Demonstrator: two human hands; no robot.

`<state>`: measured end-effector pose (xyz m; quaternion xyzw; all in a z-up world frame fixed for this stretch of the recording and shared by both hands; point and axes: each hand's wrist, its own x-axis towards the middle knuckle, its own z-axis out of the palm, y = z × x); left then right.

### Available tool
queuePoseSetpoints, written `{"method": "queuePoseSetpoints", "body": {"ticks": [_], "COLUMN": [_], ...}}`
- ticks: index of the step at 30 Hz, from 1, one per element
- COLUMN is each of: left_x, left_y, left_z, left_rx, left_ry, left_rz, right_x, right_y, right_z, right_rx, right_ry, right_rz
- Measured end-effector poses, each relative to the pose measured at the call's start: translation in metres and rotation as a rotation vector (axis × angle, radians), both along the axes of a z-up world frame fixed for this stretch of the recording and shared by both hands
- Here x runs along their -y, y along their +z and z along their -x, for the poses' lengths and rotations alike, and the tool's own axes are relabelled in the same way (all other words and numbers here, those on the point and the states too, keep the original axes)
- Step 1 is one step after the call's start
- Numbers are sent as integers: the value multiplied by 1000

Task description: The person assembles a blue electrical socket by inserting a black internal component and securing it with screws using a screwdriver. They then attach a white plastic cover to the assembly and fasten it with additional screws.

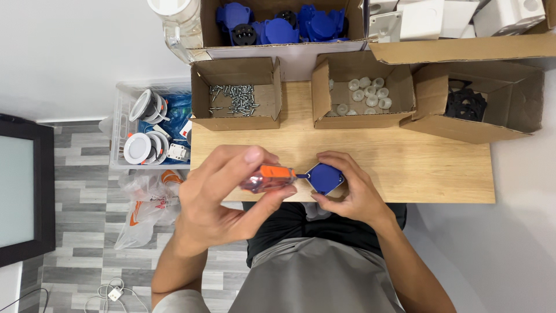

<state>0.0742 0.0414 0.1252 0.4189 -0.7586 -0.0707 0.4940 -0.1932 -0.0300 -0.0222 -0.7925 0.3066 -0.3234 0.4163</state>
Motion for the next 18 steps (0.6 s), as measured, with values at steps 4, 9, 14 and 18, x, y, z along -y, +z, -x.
{"method": "queuePoseSetpoints", "body": {"ticks": [4,9,14,18], "left_x": [9,19,32,40], "left_y": [3,27,55,76], "left_z": [4,2,-3,-1], "left_rx": [48,97,255,502], "left_ry": [-44,-176,-334,-197], "left_rz": [-30,-161,-290,-218], "right_x": [1,1,1,1], "right_y": [-2,-1,3,5], "right_z": [0,1,1,0], "right_rx": [14,19,9,50], "right_ry": [3,6,3,19], "right_rz": [19,10,5,21]}}
